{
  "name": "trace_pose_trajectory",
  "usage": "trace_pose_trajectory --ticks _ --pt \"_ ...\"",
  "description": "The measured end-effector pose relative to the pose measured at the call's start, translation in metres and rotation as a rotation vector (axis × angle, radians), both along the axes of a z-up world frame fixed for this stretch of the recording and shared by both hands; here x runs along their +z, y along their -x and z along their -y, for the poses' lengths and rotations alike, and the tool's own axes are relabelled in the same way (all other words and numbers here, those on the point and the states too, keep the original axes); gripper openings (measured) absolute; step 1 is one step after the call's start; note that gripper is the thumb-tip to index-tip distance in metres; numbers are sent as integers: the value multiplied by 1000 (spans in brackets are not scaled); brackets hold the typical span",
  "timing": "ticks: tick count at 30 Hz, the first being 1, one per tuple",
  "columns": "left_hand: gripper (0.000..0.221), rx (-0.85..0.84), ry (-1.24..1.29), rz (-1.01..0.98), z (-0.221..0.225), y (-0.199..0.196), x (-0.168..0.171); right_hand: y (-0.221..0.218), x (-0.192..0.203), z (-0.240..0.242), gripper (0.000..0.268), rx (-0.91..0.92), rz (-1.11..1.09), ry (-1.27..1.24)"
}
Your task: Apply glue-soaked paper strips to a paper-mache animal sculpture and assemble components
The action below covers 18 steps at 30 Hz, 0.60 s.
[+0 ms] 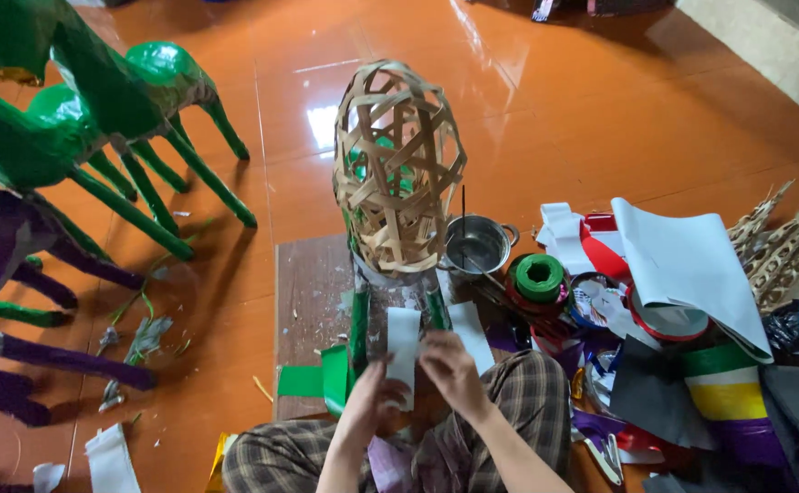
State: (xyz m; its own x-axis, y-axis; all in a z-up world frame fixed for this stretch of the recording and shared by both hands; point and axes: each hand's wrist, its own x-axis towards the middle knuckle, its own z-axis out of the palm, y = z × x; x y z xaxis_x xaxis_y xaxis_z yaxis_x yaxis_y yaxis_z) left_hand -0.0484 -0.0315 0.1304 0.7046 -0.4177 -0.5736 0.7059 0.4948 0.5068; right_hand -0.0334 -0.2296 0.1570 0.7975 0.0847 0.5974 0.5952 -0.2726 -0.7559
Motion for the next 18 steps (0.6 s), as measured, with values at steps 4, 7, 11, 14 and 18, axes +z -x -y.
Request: trace_pose_trajectory --ticks 4,7,11,14,18 --pt "56 108 -804 677 4 -3 31 -2 22 -3 7 5 -136 12" --pt "35 72 -1207 1192 13 -3 77 5 28 -5 29 114 -161 102" --pt "19 126 -1173 1488 10 -19 70 -1 -14 7 80 243 -372 164" --pt "26 192 -1088 1433 3 -25 81 -11 -22 10 22 188 -427 55" --pt "27 309 -944 1244 -30 -46 77 -52 -33 54 28 182 -432 -5"
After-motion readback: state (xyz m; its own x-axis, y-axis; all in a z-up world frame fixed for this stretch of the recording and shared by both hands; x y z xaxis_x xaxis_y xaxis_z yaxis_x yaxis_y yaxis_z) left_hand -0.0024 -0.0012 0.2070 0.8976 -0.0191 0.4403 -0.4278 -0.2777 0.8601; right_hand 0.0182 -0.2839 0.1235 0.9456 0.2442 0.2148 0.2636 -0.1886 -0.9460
